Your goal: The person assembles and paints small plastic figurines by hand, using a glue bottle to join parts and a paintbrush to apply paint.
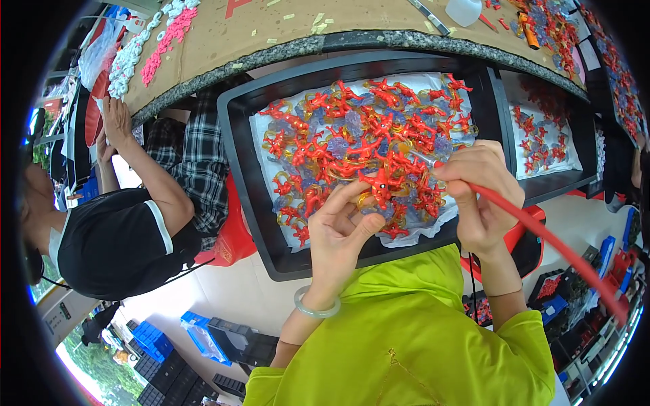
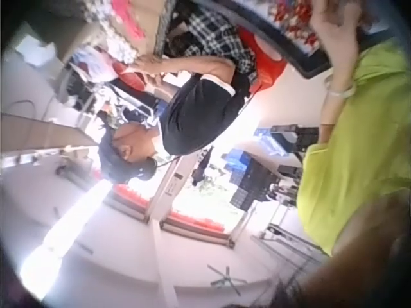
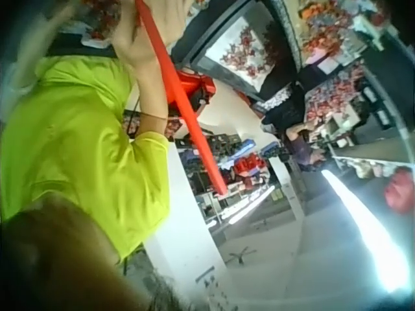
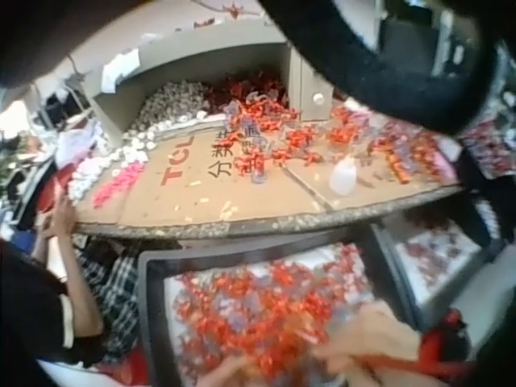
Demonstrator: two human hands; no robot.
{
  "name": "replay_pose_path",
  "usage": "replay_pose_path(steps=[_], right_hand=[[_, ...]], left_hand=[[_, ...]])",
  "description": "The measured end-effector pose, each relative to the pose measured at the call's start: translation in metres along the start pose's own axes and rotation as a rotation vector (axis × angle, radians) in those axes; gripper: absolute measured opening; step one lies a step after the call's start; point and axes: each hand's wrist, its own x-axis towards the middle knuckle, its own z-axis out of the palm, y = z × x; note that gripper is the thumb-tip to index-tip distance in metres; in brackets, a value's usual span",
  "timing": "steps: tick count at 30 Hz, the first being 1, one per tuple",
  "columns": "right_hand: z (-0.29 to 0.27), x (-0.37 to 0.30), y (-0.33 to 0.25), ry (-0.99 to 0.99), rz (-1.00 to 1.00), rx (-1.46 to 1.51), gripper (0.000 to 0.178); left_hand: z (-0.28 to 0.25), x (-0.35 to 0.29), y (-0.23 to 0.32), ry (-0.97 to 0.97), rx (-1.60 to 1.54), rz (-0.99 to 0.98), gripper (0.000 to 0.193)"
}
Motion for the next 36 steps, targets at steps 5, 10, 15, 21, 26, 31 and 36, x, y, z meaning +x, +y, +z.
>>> replay_pose_path(steps=[5,10,15,21,26,31,36], right_hand=[[-0.007,-0.001,0.004,-0.101,0.114,0.337,0.006],[-0.05,-0.008,0.034,0.319,0.135,-0.163,0.02],[-0.143,-0.047,0.128,0.562,0.332,-0.673,0.017],[-0.218,-0.146,0.297,0.2,0.637,-0.867,0.017],[-0.192,-0.128,0.352,0.224,0.659,-0.767,0.03],[-0.183,-0.137,0.412,0.239,0.814,-0.691,0.033],[-0.192,-0.157,0.416,0.288,0.612,-0.857,0.028]], left_hand=[[0.008,0.002,0.002,-0.079,-0.099,-0.083,0.044],[-0.004,-0.003,0.004,0.076,0.327,0.298,0.044],[0.003,-0.001,0.036,0.16,0.748,0.523,0.042],[0.005,0.01,0.025,0.144,0.582,0.409,0.036],[0.011,0.007,0.022,0.161,0.575,0.393,0.032],[0.011,0.003,0.024,0.2,0.589,0.351,0.03],[0.012,0.003,0.021,0.176,0.494,0.307,0.024]])
